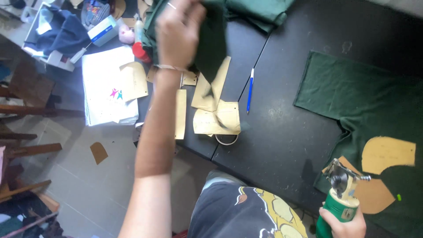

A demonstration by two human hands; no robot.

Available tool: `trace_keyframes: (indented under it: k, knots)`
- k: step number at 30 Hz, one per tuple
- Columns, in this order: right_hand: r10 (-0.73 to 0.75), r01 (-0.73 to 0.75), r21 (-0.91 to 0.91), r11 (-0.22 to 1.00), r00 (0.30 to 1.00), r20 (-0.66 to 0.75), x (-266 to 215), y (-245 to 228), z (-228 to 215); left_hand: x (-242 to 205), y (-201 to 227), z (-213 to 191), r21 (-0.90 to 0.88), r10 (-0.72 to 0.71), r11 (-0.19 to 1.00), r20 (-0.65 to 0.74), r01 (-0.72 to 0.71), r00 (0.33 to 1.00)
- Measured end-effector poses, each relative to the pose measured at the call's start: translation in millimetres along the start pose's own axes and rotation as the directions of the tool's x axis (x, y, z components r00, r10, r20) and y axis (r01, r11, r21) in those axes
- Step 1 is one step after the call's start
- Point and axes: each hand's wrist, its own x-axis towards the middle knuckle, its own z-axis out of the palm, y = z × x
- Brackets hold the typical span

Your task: The person uses a green electric rotary cutter to cut pieces of dark green fabric on a table. They place cardboard templates on the fabric to guide the cuts, then remove the templates and cut the fabric along the marked lines.

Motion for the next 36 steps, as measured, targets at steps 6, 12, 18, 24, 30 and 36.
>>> trace_keyframes:
  k: [6, 12, 18, 24, 30, 36]
  knots:
    - [0.197, -0.196, -0.163, 0.967, 0.980, -0.010, -15, -10, 11, 14, -100, 6, 0.221, -0.105, 0.967, -0.104, 0.126, 0.989]
    - [0.048, -0.051, -0.081, 0.995, 0.998, -0.043, -16, 21, 24, 13, -64, 21, -0.357, -0.309, 0.882, 0.056, 0.308, 0.949]
    - [0.043, -0.041, 0.075, 0.996, 0.999, -0.014, -12, 4, 18, -28, 83, 51, -0.753, 0.010, 0.501, 0.498, 0.427, 0.867]
    - [0.006, -0.006, 0.015, 1.000, 1.000, -0.001, -2, 12, 2, -148, 146, 80, -0.465, 0.348, 0.679, 0.885, 0.568, 0.309]
    - [0.021, 0.012, -0.161, 0.987, 0.980, 0.197, 12, 16, -6, -233, 113, 65, -0.139, 0.165, 0.901, 0.986, 0.411, -0.029]
    - [0.123, 0.082, -0.423, 0.903, 0.891, 0.436, 36, 5, 1, -251, 96, 58, -0.029, 0.004, 0.992, 0.979, 0.124, 0.202]
